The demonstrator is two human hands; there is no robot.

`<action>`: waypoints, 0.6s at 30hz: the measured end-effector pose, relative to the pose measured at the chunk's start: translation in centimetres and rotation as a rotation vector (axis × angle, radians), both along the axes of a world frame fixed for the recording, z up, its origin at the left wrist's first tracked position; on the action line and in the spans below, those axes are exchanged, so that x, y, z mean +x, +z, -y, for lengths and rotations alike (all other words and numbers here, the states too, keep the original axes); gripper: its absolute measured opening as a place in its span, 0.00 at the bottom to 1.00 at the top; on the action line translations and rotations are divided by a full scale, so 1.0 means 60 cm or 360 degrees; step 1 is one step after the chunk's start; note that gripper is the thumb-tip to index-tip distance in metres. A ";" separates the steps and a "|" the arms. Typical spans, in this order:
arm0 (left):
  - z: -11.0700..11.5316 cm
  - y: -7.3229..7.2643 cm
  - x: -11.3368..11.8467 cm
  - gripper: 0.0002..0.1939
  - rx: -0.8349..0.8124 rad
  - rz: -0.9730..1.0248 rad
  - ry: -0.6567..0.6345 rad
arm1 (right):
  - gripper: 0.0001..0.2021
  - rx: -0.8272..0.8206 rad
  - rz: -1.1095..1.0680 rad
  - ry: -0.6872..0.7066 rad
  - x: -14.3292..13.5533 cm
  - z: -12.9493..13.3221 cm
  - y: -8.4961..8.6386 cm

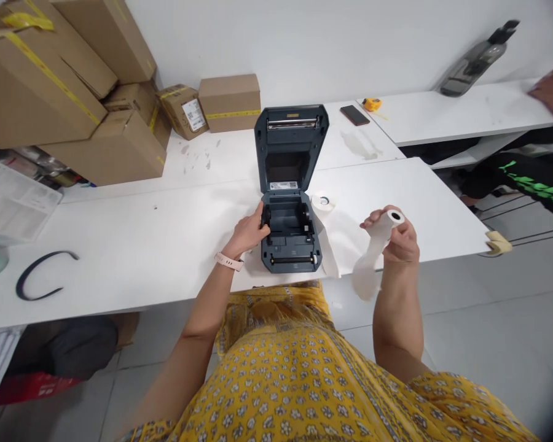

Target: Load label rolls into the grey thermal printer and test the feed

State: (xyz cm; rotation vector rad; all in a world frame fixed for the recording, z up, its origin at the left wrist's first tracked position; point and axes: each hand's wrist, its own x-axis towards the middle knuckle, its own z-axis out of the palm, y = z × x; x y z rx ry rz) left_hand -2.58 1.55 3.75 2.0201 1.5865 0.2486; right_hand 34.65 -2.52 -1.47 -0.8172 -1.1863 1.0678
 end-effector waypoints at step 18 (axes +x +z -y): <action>0.000 0.000 0.000 0.44 -0.0063 0.0150 0.0060 | 0.26 -0.0515 0.0527 -0.0495 0.016 -0.023 -0.101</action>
